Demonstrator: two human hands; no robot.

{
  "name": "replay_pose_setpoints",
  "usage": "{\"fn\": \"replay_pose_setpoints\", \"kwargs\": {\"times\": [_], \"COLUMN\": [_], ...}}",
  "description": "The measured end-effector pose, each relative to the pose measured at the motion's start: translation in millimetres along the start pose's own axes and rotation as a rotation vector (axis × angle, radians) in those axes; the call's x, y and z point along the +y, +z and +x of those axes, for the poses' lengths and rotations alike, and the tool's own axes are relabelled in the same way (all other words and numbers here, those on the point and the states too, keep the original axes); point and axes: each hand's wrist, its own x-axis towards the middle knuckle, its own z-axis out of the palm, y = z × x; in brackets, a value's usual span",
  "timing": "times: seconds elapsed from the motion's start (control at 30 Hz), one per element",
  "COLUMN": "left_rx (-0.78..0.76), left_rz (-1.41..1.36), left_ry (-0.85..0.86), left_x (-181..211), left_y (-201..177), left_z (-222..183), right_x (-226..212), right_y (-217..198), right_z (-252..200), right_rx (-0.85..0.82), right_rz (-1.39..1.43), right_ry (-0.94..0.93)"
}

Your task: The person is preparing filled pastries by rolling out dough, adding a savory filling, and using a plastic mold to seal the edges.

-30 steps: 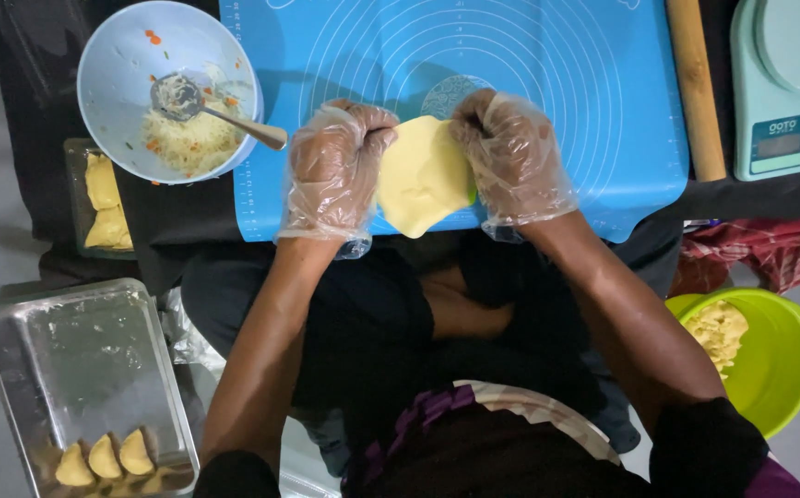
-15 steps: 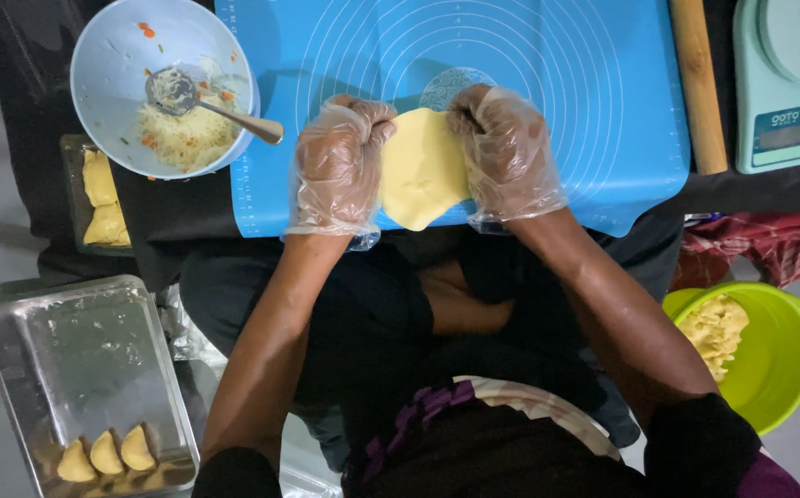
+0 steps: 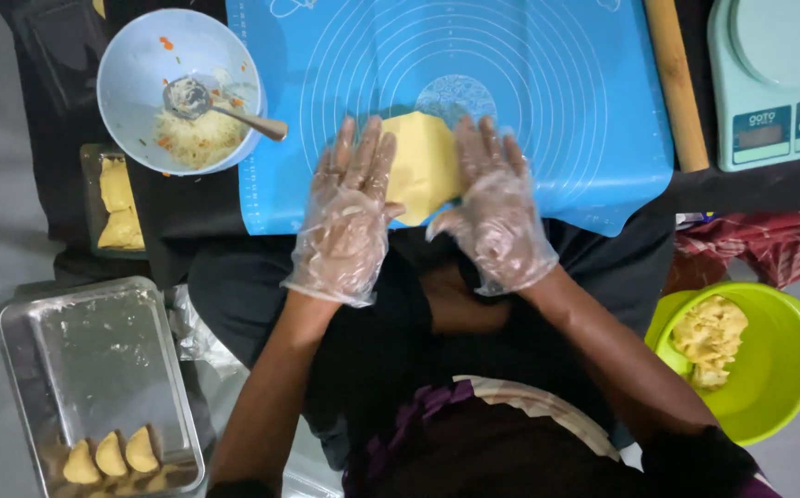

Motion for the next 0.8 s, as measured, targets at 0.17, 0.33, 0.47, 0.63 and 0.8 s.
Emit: {"fn": "replay_pose_setpoints", "kwargs": {"times": [0.17, 0.33, 0.47, 0.63, 0.8], "left_rx": [-0.153, -0.174, -0.055, 0.366, 0.908], "left_rz": [-0.017, 0.091, 0.204, -0.199, -1.211], "left_ry": [-0.195, -0.287, -0.299, -0.393, -0.893], "left_x": [14.2, 12.3, 8.4, 44.5, 97.7], "left_y": [-8.4, 3.4, 23.7, -0.2, 29.1], "left_z": [-3.2, -12.0, -17.6, -38.8, -50.0], "right_x": [-14.7, -20.3, -13.5, -6.6, -11.7], "right_y": [-0.7, -4.7, 1.9, 12.5, 27.0], "right_z": [7.4, 3.7, -6.4, -13.1, -5.6], "right_rx": [-0.248, -0.26, -0.259, 0.008, -0.068], "right_rz": [-0.192, -0.268, -0.316, -0.141, -0.342], "right_ry": [0.197, 0.187, 0.141, 0.045, -0.147]}}
